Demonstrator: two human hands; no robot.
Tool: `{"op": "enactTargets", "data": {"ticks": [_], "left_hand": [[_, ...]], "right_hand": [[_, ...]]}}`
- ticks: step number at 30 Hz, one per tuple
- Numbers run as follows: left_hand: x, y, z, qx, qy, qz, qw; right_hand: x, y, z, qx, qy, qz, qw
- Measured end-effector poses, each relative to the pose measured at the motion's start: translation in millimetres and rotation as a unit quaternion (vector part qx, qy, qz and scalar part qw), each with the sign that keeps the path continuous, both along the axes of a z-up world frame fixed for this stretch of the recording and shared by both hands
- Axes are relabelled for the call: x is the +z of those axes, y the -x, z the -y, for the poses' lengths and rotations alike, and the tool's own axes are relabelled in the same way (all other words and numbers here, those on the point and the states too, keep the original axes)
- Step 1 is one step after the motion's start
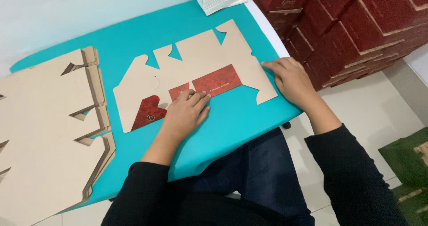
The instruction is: The person folds a cardboard template along its pre-scored lines by hand, bending the side panels and tucking the tabs inward until it forms a square box.
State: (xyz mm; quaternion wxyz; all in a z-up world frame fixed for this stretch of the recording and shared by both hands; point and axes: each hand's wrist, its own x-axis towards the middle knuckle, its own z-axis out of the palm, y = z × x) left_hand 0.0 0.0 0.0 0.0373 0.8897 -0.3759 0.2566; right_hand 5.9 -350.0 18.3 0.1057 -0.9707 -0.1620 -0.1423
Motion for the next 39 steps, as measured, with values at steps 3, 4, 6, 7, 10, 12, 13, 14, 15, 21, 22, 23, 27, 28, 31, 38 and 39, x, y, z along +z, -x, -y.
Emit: {"op": "enactTargets", "data": {"ticks": [3,4,6,7,10,12,13,14,15,21,22,23,27,28,31,38,39], "left_hand": [[5,2,0,-0.005,0.0,-0.01,1.0],[4,2,1,-0.007,0.0,-0.009,1.0],[3,2,3,-0.007,-0.002,0.011,1.0],[3,1,5,-0.006,-0.002,0.011,1.0],[4,-2,14,-0.02,-0.037,0.044,0.998],[5,-4,27,-0.04,-0.041,0.036,0.998],[4,-4,38,-0.037,-0.037,0.038,0.998],[4,-5,50,-0.038,-0.021,-0.012,0.999],[3,-5,62,-0.04,-0.003,-0.064,0.997],[-5,-7,96,0.01,0.004,-0.11,0.994],[-2,-4,95,0.009,0.007,-0.112,0.994],[1,-1,92,0.006,0.007,-0.117,0.993],[6,7,91,0.01,0.012,-0.11,0.994],[5,6,92,0.011,0.012,-0.11,0.994],[0,2,98,0.015,0.012,-0.097,0.995],[2,-3,104,0.03,0.007,-0.083,0.996],[2,-3,103,0.033,0.007,-0.098,0.995]], "right_hand": [[3,7,0,0.024,-0.042,0.005,0.999],[5,8,-1,0.022,-0.042,0.005,0.999],[8,10,-4,0.027,-0.094,-0.015,0.995],[5,10,-2,0.028,-0.094,-0.014,0.995],[1,8,1,0.037,-0.129,-0.017,0.991],[2,9,0,0.044,-0.122,-0.001,0.992],[4,9,-2,0.046,-0.119,0.0,0.992],[5,10,-4,0.048,-0.118,0.002,0.992],[7,11,-4,0.049,-0.117,0.002,0.992],[-7,5,3,0.054,-0.096,-0.013,0.994],[-6,3,3,0.054,-0.092,-0.014,0.994],[-5,1,1,0.046,-0.093,-0.012,0.995],[-7,-12,1,0.019,-0.1,-0.005,0.995],[-7,-18,0,0.02,-0.1,-0.006,0.995],[-3,-27,-6,0.006,-0.073,-0.006,0.997],[-7,-27,-28,-0.067,-0.014,-0.006,0.998],[-10,-26,-31,-0.056,0.032,0.028,0.997]]}}
